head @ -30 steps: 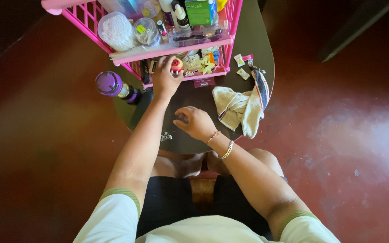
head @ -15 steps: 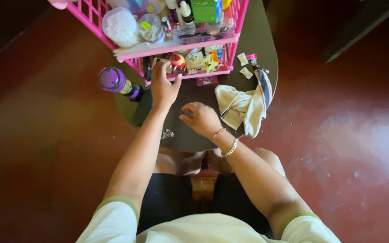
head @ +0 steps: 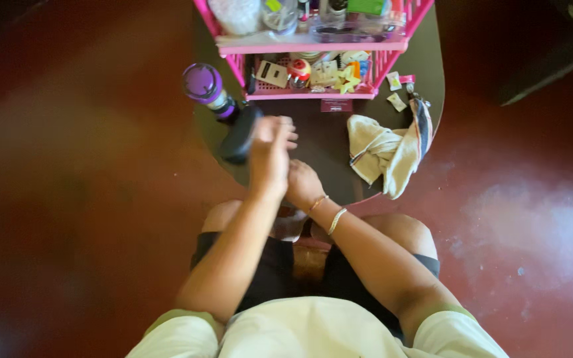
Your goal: The person cleans a white power adapter and a small black object with a white cloth, then moves several small paper slips and a remote control on a table before reaching for items in a pink shelf.
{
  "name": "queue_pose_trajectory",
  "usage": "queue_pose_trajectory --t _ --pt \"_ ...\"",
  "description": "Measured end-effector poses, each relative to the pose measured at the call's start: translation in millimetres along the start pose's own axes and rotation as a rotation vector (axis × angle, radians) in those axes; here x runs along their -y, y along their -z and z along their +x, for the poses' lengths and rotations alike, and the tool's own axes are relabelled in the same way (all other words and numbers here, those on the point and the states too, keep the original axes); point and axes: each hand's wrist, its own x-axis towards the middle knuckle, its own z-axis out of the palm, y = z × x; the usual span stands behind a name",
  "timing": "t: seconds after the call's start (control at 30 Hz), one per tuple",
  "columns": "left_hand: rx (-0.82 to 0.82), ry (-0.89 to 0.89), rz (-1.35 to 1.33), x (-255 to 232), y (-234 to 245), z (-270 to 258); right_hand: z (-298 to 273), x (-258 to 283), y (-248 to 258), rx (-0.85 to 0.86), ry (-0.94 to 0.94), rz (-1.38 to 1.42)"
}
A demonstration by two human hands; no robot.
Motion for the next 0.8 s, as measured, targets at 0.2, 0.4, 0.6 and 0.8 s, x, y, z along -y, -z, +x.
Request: queue_pose_trajectory --t 0.2,0.4,0.6,0.8 --pt "0.207 -0.087 0.284 87.6 -16.0 0.2 -9.2 24.3 1.5 -0.057 0.363 -0.349" --pt "0.226 0.018 0.264 100.2 -18.4 19.1 -12.8 7.2 -22.7 0.060 0.341 -0.366" --pt "0.185 0.017 0.296 92.4 -17.0 22.2 -15.0 -3.9 -23.1 0.031 0.224 -0.106" --pt "0.153 0.013 0.218 95.1 -19.5 26.5 -8.7 -10.4 -14.9 0.106 -0.036 -0.018"
